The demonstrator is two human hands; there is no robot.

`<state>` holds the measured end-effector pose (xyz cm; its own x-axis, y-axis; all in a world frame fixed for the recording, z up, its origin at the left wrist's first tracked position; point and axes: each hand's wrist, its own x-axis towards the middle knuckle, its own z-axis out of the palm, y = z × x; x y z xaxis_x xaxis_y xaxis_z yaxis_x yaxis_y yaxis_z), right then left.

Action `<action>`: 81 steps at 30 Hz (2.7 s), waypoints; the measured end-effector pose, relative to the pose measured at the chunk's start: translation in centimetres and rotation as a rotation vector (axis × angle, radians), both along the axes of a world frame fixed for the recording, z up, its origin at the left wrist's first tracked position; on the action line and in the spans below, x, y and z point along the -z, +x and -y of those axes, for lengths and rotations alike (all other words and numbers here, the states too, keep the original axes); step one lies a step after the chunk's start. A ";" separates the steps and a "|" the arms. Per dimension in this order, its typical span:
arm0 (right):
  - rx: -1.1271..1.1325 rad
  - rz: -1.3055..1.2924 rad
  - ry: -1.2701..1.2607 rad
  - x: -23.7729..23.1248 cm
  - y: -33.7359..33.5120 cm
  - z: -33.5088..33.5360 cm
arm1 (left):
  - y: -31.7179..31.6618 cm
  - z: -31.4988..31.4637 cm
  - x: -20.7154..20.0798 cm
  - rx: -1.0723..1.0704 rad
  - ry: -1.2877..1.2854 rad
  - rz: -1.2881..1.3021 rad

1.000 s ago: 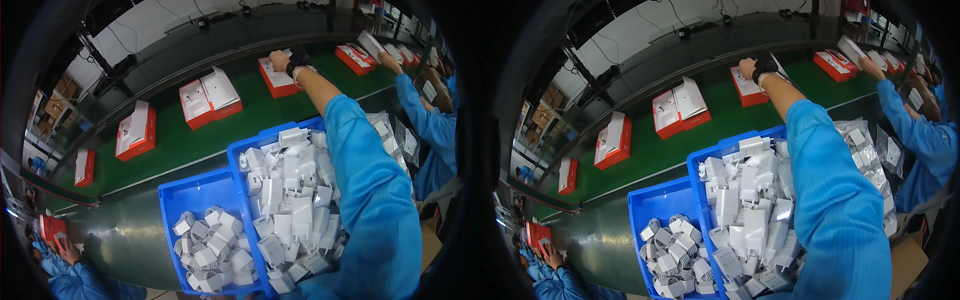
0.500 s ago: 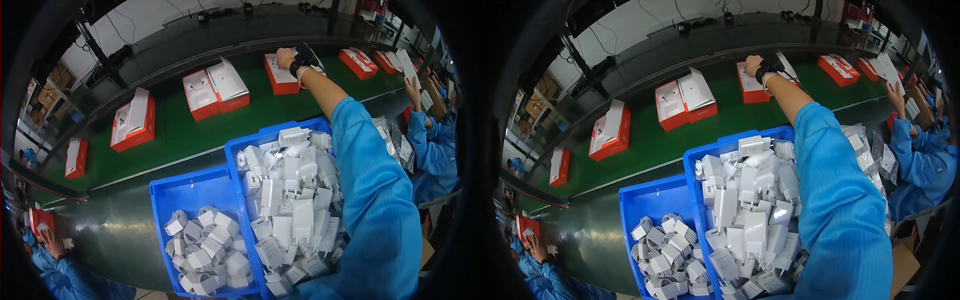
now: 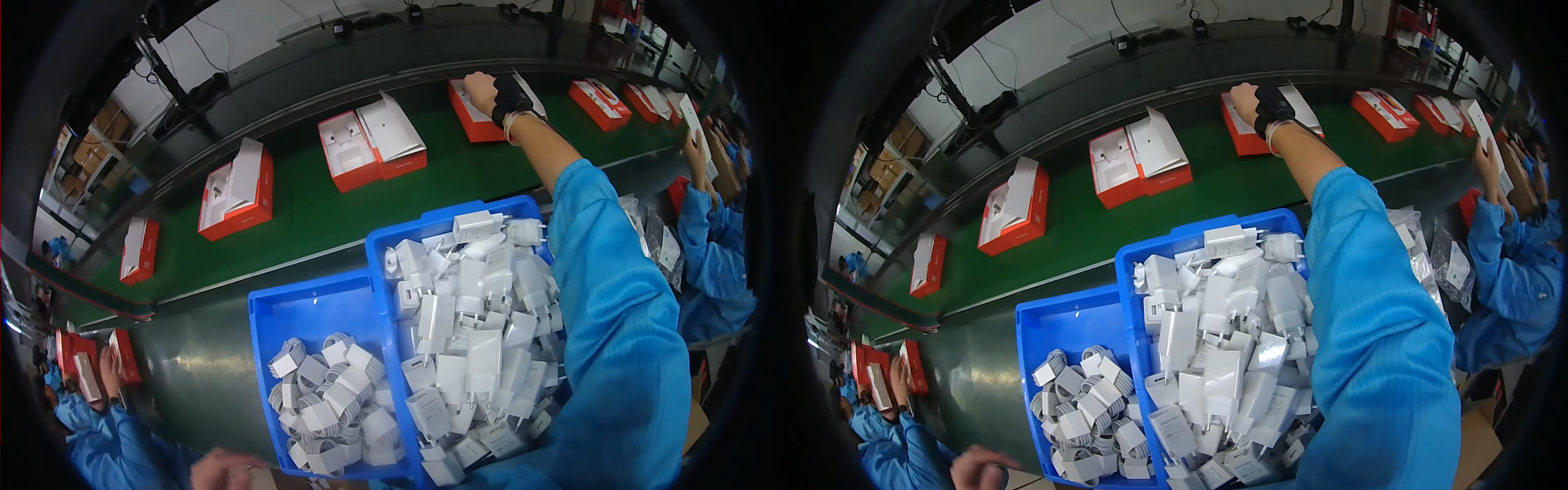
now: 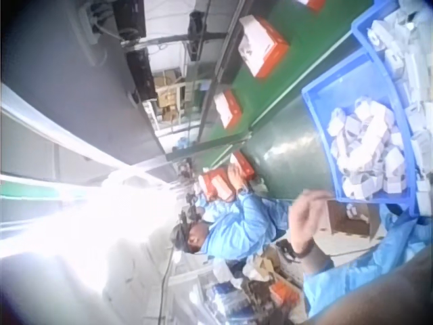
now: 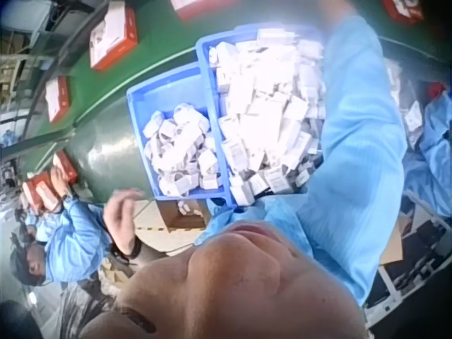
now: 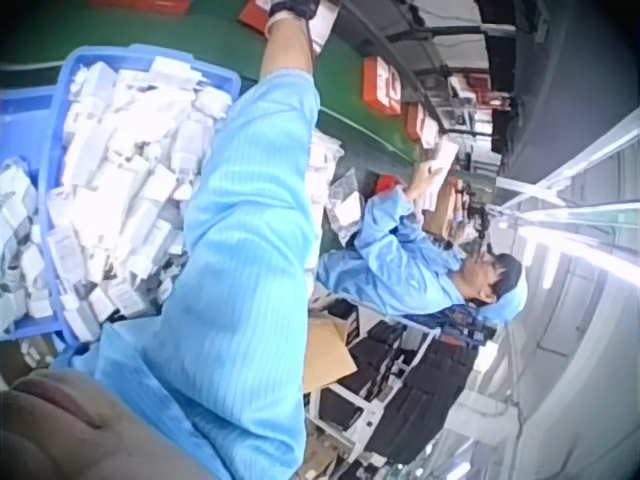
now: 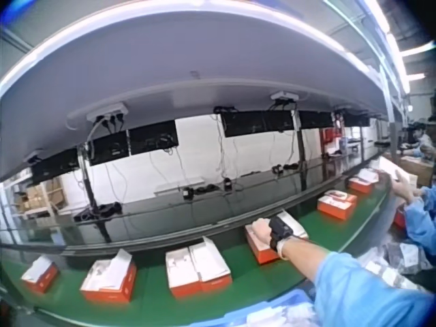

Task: The recorder is seen assembling power adapters and cables into boxes at an assembly line.

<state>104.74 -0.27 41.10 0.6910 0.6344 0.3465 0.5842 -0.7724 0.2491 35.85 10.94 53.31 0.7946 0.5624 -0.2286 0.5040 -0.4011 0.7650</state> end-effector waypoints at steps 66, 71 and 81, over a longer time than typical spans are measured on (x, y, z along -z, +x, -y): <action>-0.184 -0.356 0.441 0.8 7.5 11.9 | 14.2 -1.1 6.9 -0.039 0.494 0.170; -0.159 -0.408 0.390 2.9 9.3 11.3 | 9.8 1.5 10.3 -0.154 0.488 0.084; -0.077 -0.069 0.040 10.0 12.5 8.9 | 8.7 4.4 10.7 -0.178 0.686 -0.140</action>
